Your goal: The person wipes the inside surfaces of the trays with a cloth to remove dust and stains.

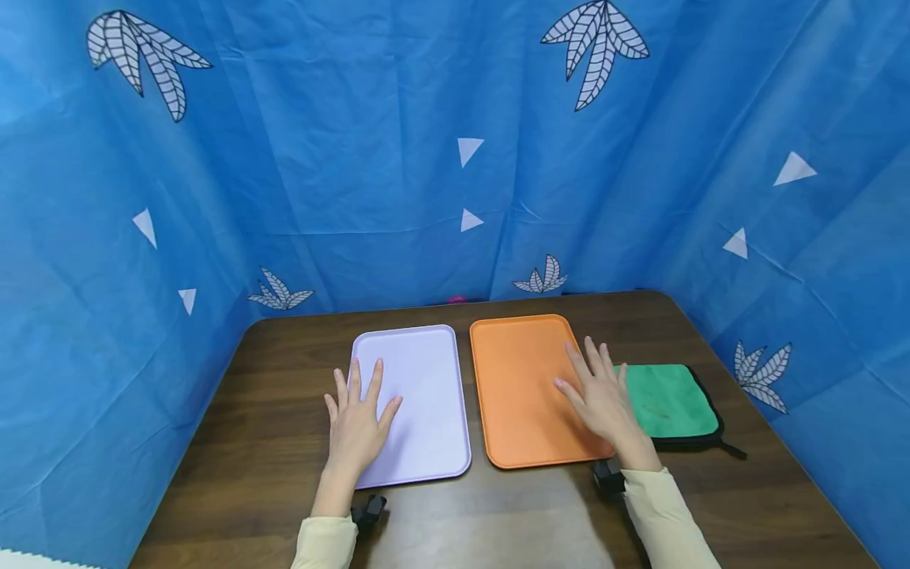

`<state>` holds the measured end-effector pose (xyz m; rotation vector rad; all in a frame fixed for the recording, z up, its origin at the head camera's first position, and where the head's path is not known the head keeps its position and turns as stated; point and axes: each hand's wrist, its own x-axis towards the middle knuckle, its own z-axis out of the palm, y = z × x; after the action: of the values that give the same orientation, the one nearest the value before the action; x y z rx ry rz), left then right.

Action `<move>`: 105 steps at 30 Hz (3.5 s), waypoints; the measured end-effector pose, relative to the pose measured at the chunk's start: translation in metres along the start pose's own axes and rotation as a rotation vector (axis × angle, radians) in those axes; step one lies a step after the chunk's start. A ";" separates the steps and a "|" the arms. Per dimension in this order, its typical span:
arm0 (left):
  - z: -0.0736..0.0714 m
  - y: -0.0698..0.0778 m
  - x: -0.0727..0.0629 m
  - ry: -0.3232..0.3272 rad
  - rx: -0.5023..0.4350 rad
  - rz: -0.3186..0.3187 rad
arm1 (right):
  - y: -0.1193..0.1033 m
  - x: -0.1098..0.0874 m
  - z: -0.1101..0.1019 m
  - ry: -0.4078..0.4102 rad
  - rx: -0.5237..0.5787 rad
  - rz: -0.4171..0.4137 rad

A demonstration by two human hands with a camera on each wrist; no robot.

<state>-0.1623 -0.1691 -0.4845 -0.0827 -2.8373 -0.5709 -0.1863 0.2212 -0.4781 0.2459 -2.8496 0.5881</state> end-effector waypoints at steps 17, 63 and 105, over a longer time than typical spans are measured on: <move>-0.005 -0.025 -0.008 -0.046 -0.078 -0.091 | 0.095 -0.021 -0.034 -0.197 0.089 0.339; 0.012 -0.028 -0.006 -0.084 -0.067 -0.120 | 0.106 -0.029 0.013 0.079 -0.062 0.464; 0.035 0.078 0.034 0.180 -0.494 -0.107 | 0.077 -0.022 -0.005 0.409 0.120 0.433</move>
<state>-0.1949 -0.0836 -0.4783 0.0318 -2.4773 -1.2245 -0.1796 0.2951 -0.5077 -0.4361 -2.4718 0.7842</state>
